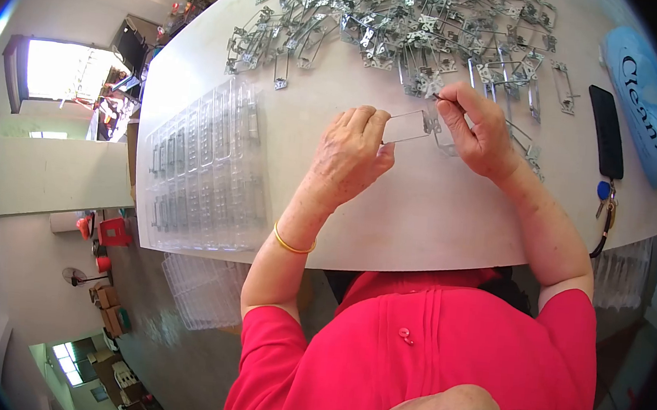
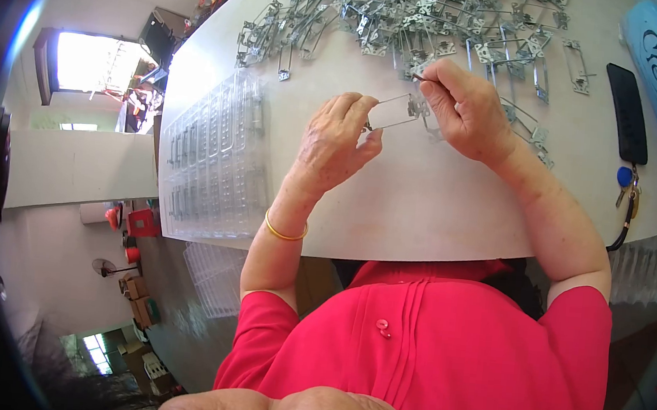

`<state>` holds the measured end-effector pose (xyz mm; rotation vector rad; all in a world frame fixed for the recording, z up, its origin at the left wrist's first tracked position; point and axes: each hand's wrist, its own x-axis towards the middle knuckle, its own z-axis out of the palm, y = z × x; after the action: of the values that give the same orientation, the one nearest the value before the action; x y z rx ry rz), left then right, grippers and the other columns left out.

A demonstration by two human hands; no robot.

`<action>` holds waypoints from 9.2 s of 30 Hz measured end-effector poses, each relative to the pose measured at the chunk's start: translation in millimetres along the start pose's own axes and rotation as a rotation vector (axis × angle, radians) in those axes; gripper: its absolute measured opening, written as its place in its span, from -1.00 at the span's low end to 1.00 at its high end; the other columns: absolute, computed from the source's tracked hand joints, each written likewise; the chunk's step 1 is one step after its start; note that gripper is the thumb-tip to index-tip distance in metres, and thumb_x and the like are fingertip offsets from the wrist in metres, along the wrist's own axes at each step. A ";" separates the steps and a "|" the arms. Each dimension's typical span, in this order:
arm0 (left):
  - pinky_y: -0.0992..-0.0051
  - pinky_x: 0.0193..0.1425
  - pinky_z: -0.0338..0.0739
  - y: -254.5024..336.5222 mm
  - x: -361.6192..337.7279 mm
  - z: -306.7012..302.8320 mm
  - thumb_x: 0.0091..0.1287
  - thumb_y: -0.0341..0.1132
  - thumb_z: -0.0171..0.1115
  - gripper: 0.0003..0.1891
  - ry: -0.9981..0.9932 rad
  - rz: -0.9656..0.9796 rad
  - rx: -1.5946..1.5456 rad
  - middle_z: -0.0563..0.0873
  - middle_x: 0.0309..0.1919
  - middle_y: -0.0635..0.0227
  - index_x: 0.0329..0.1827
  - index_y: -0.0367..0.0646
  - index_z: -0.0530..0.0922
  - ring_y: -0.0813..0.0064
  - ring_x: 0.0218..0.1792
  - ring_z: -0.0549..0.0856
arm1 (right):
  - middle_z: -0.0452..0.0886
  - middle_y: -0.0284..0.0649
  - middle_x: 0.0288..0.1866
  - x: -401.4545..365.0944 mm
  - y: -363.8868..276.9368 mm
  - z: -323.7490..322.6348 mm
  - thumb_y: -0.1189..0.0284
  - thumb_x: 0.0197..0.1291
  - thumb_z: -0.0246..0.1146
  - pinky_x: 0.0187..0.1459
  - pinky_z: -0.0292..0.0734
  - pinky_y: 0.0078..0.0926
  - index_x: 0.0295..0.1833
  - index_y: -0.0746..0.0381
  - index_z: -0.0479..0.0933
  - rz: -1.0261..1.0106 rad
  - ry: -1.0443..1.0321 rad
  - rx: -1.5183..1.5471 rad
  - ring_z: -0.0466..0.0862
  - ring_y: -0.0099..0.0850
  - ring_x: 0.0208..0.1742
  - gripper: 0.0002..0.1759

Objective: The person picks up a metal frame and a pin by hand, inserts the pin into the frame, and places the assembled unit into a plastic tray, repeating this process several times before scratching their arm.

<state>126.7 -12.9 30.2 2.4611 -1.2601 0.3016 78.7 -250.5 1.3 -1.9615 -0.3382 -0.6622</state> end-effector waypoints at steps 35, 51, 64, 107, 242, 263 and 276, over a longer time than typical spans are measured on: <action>0.38 -0.12 0.67 11.6 -36.4 -12.3 0.57 -0.37 0.19 -0.85 0.053 -0.656 -0.980 0.78 -0.21 0.19 -0.14 -0.27 0.62 0.38 -0.30 0.77 | 0.71 -0.32 -0.17 17.1 10.5 -17.6 0.46 0.32 0.40 -0.19 0.59 -0.44 -0.05 0.14 0.65 -0.176 0.233 -0.720 0.72 -0.33 -0.24 -0.87; 0.39 -0.26 0.69 2.7 -26.1 4.0 0.58 -0.35 0.03 -0.73 -0.302 -0.756 -1.763 0.76 -0.20 0.09 -0.02 -0.38 0.63 0.38 -0.37 0.76 | 0.68 -0.38 -0.21 -13.8 -27.1 15.8 0.49 0.52 0.27 -0.15 0.57 -0.63 0.02 0.28 0.58 0.434 -0.350 0.699 0.62 -0.66 -0.20 -0.91; 0.36 0.03 0.65 17.2 -22.8 9.5 0.73 -0.10 -0.08 -0.57 -0.207 -0.747 -1.663 0.77 -0.10 0.15 0.23 -0.34 0.54 0.41 -0.13 0.76 | 0.64 -0.32 -0.24 -14.7 -12.0 23.8 0.42 0.60 0.16 -0.20 0.65 -0.59 -0.01 0.28 0.46 0.596 -0.179 0.698 0.67 -0.61 -0.26 -0.86; 0.60 -0.52 0.31 12.8 -45.1 37.5 0.37 -0.53 0.41 -0.80 0.162 -0.404 -0.710 0.46 -0.64 0.50 0.00 -0.26 0.61 0.76 -0.61 0.41 | 0.53 -0.44 -0.54 -21.6 -31.5 26.8 0.51 0.51 0.24 -0.48 0.37 -0.63 -0.03 0.24 0.57 0.464 -0.311 0.243 0.49 -0.71 -0.53 -0.97; 0.63 -0.49 0.08 15.4 -49.1 30.5 0.44 -0.52 0.36 -0.92 0.006 -0.452 -1.005 0.37 -0.57 0.71 -0.10 -0.25 0.61 0.87 -0.54 0.25 | 0.72 -0.15 -0.25 -19.9 -21.7 27.5 0.64 0.19 0.47 -0.45 0.59 -0.40 -0.07 0.25 0.54 -0.345 -0.174 -0.138 0.71 -0.28 -0.42 -0.73; 0.67 -0.41 0.29 8.7 -44.7 12.0 0.36 -0.38 0.44 -0.64 -0.116 -0.507 -1.165 0.62 -0.44 0.52 0.17 -0.24 0.59 0.81 -0.50 0.45 | 0.66 -0.38 -0.10 -18.1 -25.8 21.6 0.51 0.50 0.29 -0.01 0.59 -0.61 -0.01 0.24 0.56 0.561 -0.304 0.627 0.64 -0.62 -0.12 -0.94; 0.36 -0.12 0.70 -6.4 -46.6 25.9 0.48 -0.32 0.39 -0.32 0.080 -0.402 -1.727 0.75 -0.01 0.02 0.57 -0.31 0.28 0.31 -0.29 0.81 | 0.66 -0.34 -0.10 -19.6 -16.6 27.2 0.38 0.56 0.25 0.01 0.71 -0.46 -0.01 0.18 0.53 0.801 -0.154 1.082 0.71 -0.54 -0.06 -0.90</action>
<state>105.5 14.4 -10.9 1.0472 -0.4343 -0.5785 62.8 -217.9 -7.5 -0.9425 0.0395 0.2062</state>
